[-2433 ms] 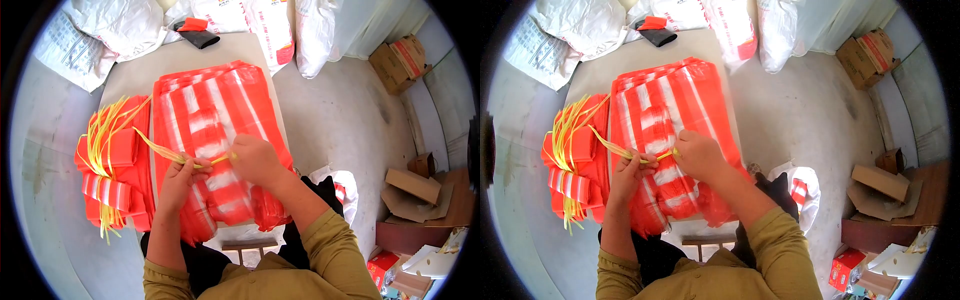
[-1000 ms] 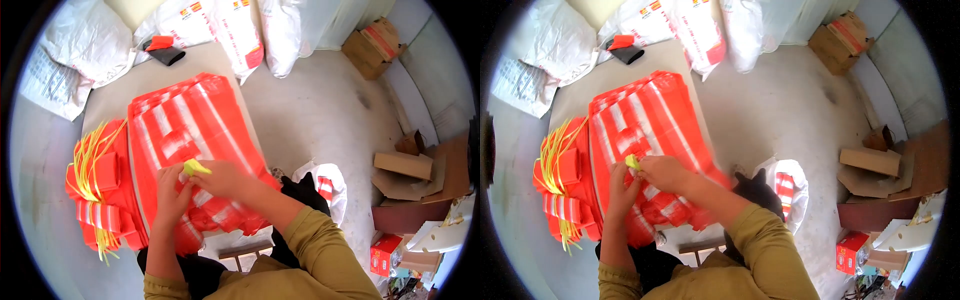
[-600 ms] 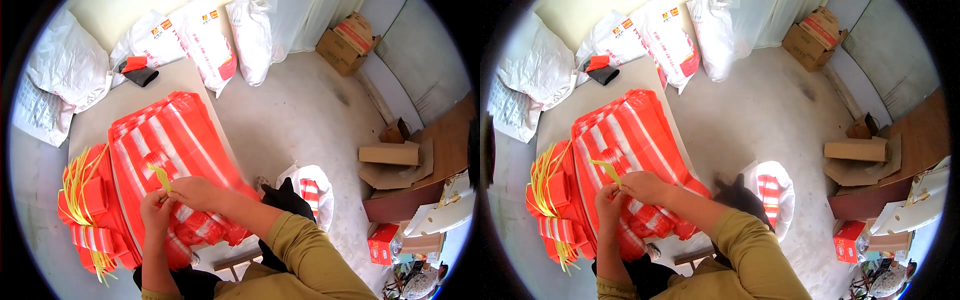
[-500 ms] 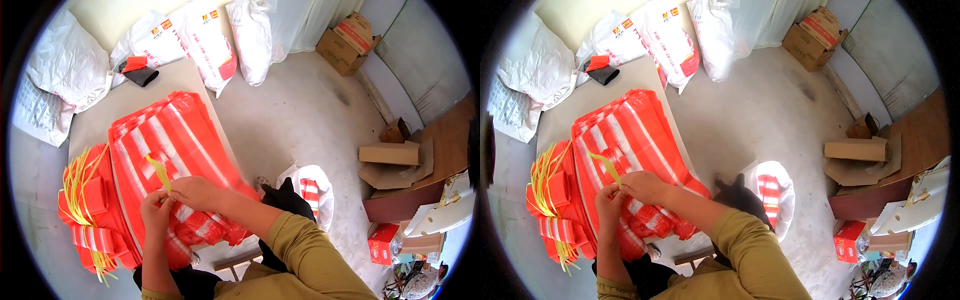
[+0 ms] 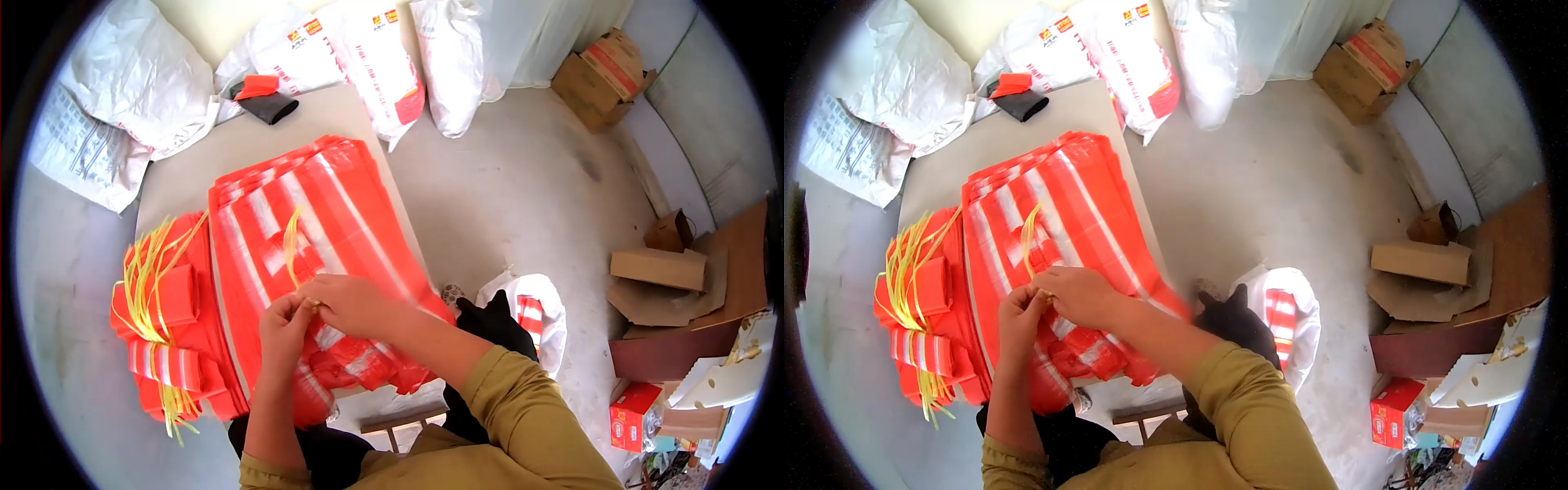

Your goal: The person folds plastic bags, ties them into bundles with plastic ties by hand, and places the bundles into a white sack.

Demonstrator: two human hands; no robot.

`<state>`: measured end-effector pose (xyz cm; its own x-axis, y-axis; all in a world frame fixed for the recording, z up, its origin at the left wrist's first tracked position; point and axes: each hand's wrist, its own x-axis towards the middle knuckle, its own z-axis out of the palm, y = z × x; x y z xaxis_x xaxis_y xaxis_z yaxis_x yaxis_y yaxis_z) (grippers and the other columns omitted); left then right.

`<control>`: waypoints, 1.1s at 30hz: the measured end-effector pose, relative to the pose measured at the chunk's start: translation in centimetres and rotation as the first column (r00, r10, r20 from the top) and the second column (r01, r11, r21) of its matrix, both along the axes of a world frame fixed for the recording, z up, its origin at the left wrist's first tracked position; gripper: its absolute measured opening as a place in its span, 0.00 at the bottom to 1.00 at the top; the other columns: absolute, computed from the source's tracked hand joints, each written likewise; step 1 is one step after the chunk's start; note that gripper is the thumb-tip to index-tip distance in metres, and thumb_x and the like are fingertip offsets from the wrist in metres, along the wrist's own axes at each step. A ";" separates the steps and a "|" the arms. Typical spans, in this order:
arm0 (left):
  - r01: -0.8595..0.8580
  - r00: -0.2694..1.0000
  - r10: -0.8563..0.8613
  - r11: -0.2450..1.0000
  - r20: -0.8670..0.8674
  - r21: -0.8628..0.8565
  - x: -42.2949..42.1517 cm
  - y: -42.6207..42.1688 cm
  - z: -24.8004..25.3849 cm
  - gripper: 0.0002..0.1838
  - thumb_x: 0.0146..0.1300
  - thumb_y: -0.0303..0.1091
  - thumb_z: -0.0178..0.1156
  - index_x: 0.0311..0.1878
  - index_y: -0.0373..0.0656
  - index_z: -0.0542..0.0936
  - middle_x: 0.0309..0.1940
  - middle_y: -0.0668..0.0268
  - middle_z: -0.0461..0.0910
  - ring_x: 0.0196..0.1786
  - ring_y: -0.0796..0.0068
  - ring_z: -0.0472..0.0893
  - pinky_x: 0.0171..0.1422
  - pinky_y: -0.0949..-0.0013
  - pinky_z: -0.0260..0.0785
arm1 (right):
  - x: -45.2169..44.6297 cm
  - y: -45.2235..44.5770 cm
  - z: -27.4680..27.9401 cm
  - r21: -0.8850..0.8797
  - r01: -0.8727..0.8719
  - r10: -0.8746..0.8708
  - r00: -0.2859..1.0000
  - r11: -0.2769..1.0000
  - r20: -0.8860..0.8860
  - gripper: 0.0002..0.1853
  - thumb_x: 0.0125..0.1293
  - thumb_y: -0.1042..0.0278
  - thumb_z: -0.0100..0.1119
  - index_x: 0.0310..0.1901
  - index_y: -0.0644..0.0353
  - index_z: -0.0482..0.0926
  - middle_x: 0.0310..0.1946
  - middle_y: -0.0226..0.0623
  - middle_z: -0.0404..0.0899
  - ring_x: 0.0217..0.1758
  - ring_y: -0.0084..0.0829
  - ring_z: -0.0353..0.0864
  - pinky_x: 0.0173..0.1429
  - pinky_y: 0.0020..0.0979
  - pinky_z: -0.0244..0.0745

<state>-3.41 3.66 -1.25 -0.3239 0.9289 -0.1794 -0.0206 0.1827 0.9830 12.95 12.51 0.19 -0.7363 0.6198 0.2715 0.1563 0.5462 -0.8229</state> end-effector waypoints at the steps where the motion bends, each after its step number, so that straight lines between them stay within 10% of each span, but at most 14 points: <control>1: 0.020 0.997 -0.020 1.000 -0.072 0.002 -0.2 -0.1 -0.1 0.07 0.73 0.28 0.65 0.45 0.33 0.84 0.34 0.70 0.85 0.36 0.85 0.80 0.41 0.77 0.72 | -0.1 -0.1 0.0 0.047 0.023 -0.022 0.999 0.999 -0.035 0.10 0.68 0.75 0.57 0.49 0.55 0.82 0.40 0.40 0.82 0.45 0.45 0.83 0.49 0.44 0.79; 9: 0.164 0.895 -0.137 0.986 -0.424 0.028 0.5 -0.6 1.4 0.02 0.71 0.23 0.63 0.42 0.35 0.81 0.30 0.68 0.83 0.33 0.84 0.79 0.38 0.75 0.72 | -0.2 0.2 -1.0 0.243 0.070 -0.054 0.996 0.967 -0.075 0.14 0.66 0.75 0.61 0.53 0.62 0.83 0.45 0.42 0.82 0.50 0.45 0.83 0.53 0.41 0.81; 33: 0.089 0.996 -0.089 0.996 -0.024 0.024 0.2 -0.7 0.2 0.03 0.77 0.24 0.58 0.43 0.39 0.79 0.34 0.74 0.79 0.37 0.85 0.76 0.44 0.78 0.70 | -0.2 0.0 -1.6 0.096 0.100 -0.078 0.975 0.990 -0.210 0.11 0.62 0.81 0.64 0.46 0.64 0.86 0.44 0.43 0.85 0.50 0.46 0.85 0.55 0.42 0.81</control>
